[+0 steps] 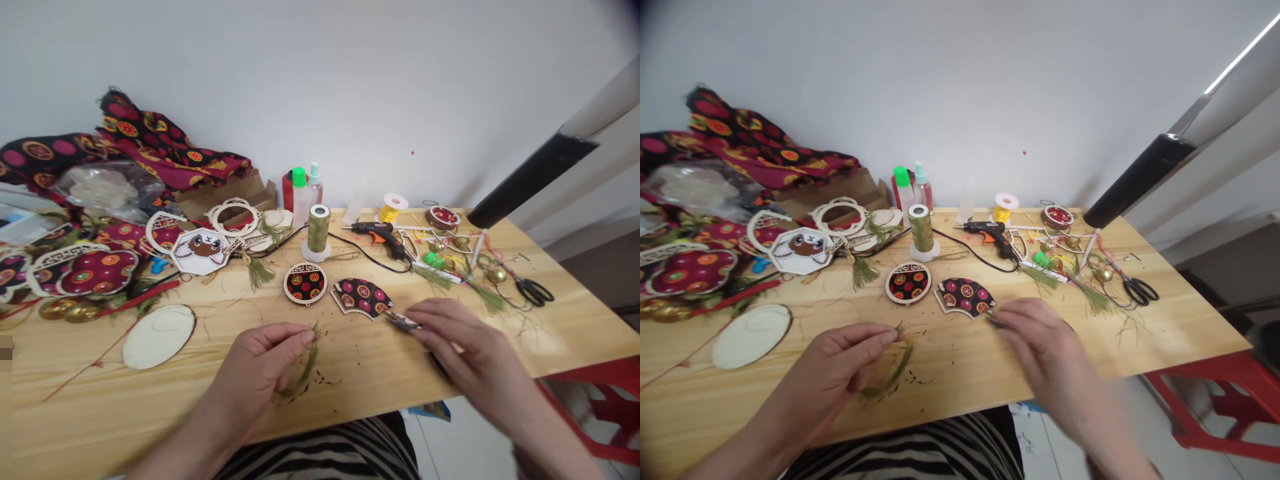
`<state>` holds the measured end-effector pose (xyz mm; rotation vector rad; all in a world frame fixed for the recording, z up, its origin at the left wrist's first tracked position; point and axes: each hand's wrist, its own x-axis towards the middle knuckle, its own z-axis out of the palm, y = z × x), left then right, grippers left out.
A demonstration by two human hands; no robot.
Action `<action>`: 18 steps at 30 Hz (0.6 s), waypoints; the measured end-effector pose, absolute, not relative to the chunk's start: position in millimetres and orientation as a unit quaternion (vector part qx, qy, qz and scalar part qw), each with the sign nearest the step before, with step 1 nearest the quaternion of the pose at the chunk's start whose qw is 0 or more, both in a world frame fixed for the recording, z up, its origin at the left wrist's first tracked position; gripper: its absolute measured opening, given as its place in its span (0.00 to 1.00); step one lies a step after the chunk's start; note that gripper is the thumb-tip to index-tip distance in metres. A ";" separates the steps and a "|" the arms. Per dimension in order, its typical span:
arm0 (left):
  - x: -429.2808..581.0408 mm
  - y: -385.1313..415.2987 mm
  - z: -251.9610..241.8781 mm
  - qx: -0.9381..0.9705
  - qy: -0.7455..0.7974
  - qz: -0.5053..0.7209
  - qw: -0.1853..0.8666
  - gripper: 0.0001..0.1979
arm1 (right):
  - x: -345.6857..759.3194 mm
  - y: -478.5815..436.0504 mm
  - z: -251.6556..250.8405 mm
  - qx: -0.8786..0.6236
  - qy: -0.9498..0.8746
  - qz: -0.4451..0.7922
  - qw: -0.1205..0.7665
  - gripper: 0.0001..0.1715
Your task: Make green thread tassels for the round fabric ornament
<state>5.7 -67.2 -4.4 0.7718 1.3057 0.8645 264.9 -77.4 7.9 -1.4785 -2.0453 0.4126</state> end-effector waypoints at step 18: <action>7.3 -71.6 -5.8 0.376 0.513 0.327 0.699 0.11 | 171.1 -53.7 -17.5 -0.367 -0.649 0.481 0.461 0.08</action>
